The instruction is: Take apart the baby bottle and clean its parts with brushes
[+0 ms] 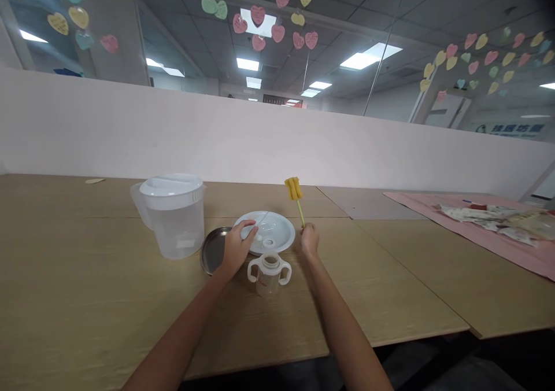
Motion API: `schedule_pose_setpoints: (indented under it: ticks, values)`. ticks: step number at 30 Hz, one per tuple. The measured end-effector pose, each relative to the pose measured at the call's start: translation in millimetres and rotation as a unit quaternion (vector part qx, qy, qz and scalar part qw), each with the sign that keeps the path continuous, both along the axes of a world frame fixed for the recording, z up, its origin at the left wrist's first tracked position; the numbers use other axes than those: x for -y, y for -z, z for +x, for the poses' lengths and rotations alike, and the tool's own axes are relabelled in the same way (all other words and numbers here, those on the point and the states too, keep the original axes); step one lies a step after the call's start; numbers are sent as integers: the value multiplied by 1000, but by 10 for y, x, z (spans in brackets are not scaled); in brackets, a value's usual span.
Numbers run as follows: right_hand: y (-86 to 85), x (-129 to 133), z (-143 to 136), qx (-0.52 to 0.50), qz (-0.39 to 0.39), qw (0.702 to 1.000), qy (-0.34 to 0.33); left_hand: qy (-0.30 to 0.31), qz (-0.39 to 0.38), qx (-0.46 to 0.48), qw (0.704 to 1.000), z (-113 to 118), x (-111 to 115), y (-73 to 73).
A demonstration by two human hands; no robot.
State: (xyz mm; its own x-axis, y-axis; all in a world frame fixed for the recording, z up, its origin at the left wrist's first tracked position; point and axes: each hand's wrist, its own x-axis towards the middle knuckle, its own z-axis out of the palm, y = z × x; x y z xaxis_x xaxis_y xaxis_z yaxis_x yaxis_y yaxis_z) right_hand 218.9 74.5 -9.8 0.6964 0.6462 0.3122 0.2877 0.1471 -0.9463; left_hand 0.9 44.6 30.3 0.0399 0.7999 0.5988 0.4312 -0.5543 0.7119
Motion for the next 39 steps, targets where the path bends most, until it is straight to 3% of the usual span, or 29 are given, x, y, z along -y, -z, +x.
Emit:
schedule_pose_setpoints:
  ticks: [4,7,10,16,32,39]
  values:
    - [-131,109,-132,2,-23,1000,5,25,-42,146,988,-12,-28,-7]
    - [-206,205,-217,71,-49,996,-4,42,-71,236,968,-14,-65,-8]
    - [-247,278,-275,169,-72,983,-3,41,-91,269,958,-24,-82,-10]
    - [-260,315,-326,264,-118,957,8,58,-110,258,958,-36,-81,27]
    - [-198,281,-299,279,-118,953,6,43,-73,126,988,-18,-45,66]
    - [-212,284,-283,262,-114,958,16,18,-66,155,986,-11,-62,86]
